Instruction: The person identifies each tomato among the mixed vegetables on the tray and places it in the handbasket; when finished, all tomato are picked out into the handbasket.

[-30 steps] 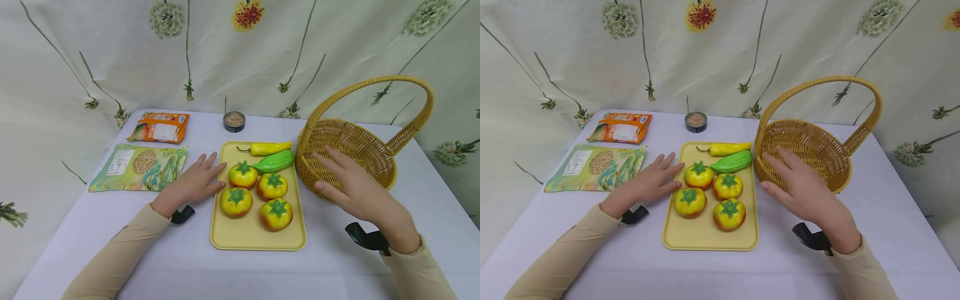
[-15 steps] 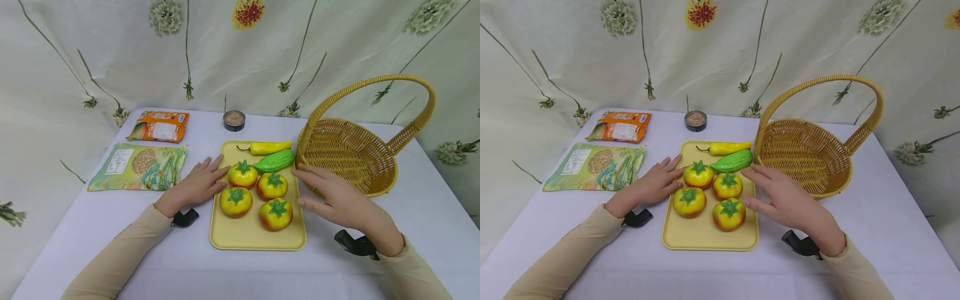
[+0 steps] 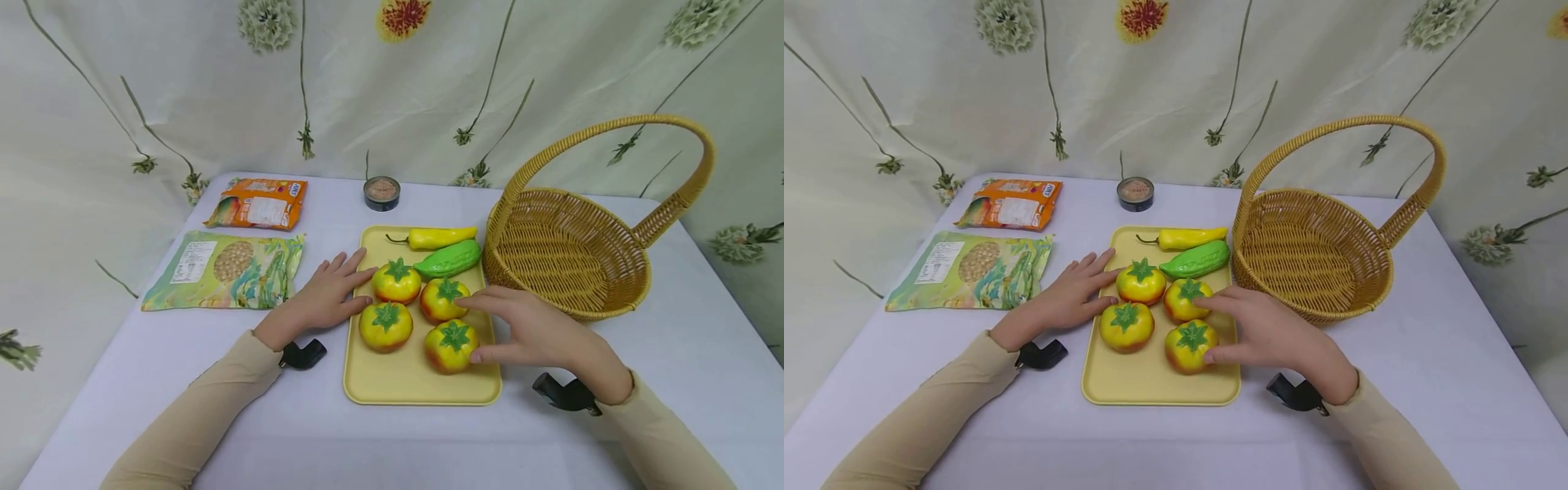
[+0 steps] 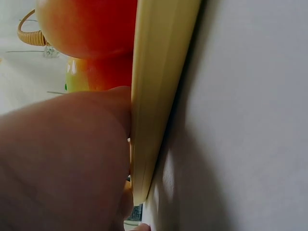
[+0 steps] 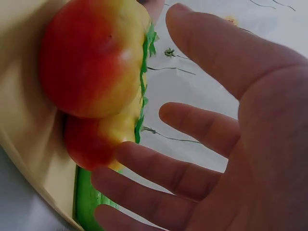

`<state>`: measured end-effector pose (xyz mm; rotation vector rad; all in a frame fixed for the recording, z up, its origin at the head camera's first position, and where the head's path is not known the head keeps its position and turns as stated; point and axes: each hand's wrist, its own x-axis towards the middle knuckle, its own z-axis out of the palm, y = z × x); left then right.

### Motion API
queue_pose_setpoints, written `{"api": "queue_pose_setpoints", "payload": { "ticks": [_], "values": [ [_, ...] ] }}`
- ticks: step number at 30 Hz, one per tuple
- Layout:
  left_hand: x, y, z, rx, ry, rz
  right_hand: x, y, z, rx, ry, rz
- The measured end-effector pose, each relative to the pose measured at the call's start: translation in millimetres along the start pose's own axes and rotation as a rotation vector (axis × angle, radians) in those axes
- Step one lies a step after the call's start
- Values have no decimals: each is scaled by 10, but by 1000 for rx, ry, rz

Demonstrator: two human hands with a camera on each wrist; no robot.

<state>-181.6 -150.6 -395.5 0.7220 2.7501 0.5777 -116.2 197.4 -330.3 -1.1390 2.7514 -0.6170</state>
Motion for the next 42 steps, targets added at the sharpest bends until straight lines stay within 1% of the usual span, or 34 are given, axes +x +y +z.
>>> {"api": "queue_pose_setpoints", "payload": {
  "ticks": [10, 16, 19, 25, 32, 42],
  "values": [
    [19, 16, -43, 1, -3, -4, 49, 34, 71, 24, -44, -18],
    [35, 11, -35, 5, -1, 0, 100, 41, 181, 83, -122, -6],
    [32, 9, -31, -6, -3, -3, 119, 61, 242, 116, -145, -6],
    [22, 5, -24, -13, 4, 1, 141, 90, 319, 150, -128, -5],
    [3, 8, -12, -17, -1, -11, 148, 98, 337, 173, -135, 10],
    [0, 3, -5, -4, 8, -1, 138, 117, 345, 174, -121, -18]
  ]
}}
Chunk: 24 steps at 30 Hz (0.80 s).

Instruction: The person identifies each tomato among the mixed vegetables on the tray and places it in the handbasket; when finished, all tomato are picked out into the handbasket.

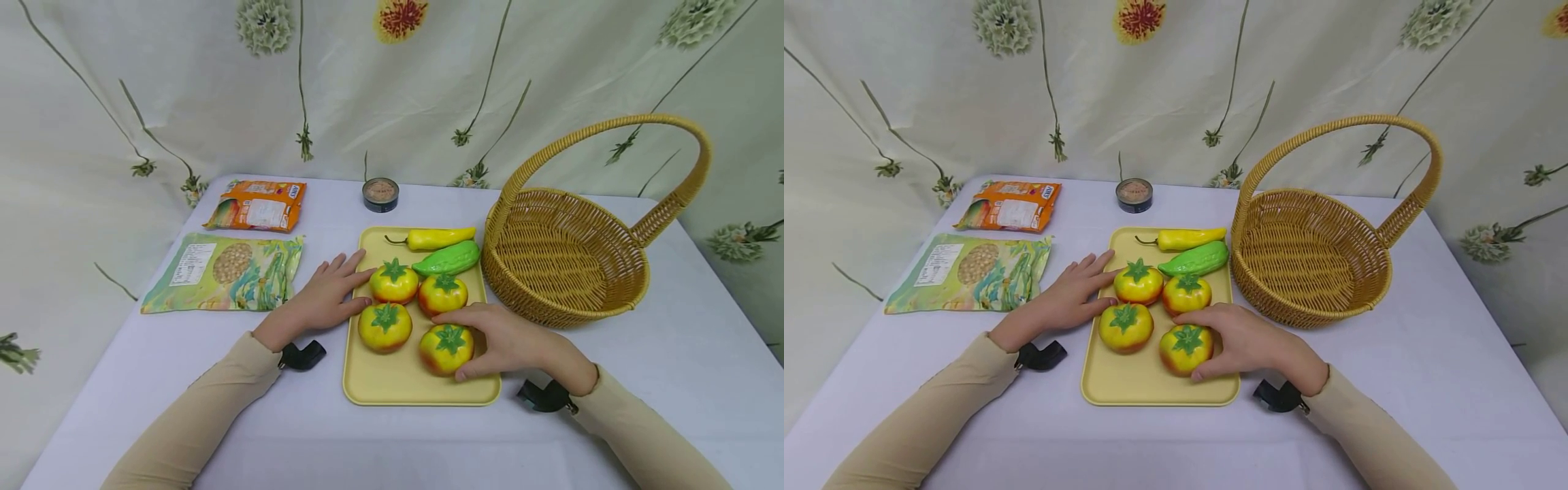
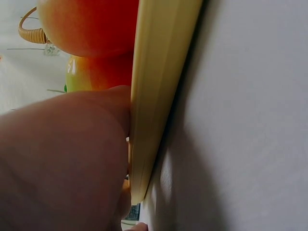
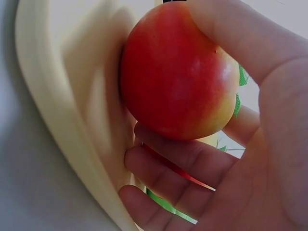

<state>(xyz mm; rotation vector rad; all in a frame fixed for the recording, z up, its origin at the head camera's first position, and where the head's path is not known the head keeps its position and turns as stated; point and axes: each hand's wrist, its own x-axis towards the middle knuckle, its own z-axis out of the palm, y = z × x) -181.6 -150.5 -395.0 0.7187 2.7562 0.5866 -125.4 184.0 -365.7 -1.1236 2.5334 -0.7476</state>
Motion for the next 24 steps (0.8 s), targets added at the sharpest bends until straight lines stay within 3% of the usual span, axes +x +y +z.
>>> {"api": "queue_pose_setpoints", "payload": {
  "ticks": [15, 24],
  "values": [
    [11, -5, 10, -14, 1, 3, -65, -18, -136, -4, 0, -11],
    [7, -9, 4, -13, -1, -1, -138, -7, -281, 81, 19, -2]
  ]
}}
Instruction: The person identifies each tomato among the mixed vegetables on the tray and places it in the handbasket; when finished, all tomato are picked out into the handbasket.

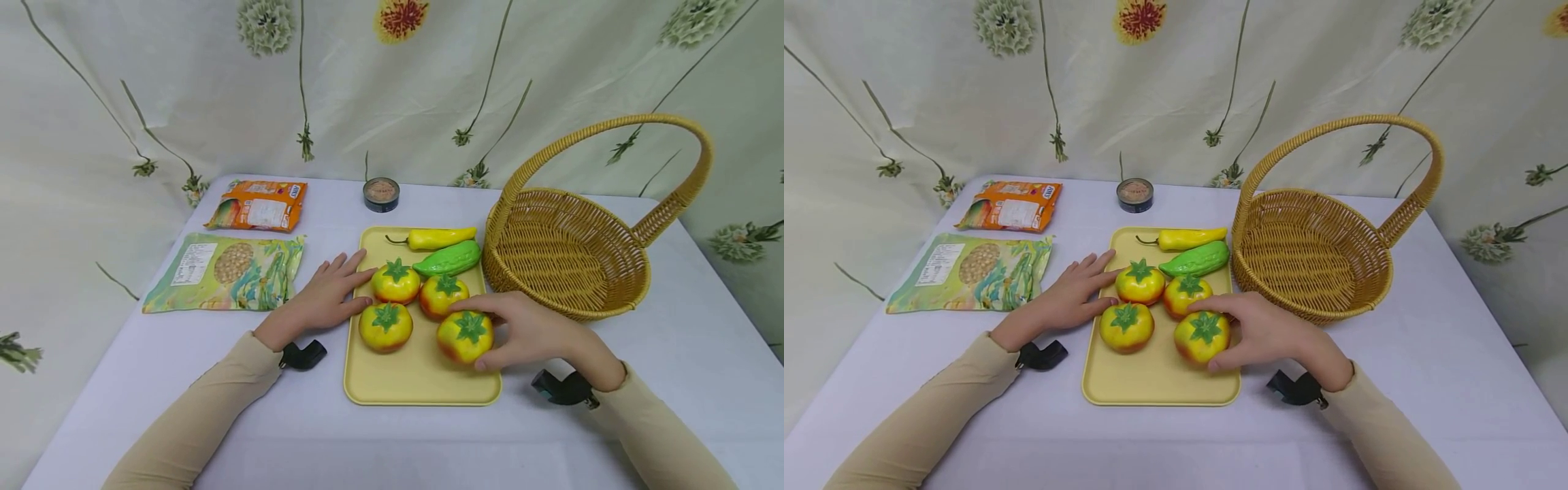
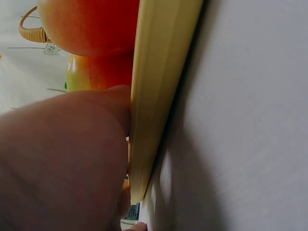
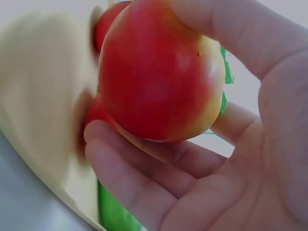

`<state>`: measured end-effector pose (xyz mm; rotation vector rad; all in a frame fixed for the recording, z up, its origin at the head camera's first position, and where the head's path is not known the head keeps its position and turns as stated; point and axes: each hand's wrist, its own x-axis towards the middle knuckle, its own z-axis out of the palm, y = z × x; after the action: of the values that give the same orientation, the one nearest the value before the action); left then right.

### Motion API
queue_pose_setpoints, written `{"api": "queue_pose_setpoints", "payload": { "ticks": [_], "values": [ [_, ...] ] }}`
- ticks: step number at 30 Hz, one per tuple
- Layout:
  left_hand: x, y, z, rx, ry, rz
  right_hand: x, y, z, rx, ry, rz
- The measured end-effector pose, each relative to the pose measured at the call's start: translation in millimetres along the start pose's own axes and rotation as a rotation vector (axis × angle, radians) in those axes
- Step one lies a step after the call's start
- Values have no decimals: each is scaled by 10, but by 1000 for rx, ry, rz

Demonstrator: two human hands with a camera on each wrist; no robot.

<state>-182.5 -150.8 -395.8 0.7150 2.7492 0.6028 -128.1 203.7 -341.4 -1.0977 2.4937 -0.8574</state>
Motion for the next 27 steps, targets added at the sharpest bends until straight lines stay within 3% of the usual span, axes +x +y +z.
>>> {"api": "queue_pose_setpoints", "payload": {
  "ticks": [3, 14, 27],
  "values": [
    [1, 1, -1, -2, -4, -3, -24, 5, -40, 28, 7, 35],
    [-12, 16, -11, -6, -4, 2, -118, 35, -215, 101, 115, 14],
    [-10, 13, -13, -13, 0, 1, -284, 99, -532, 80, 343, 29]
  ]
}}
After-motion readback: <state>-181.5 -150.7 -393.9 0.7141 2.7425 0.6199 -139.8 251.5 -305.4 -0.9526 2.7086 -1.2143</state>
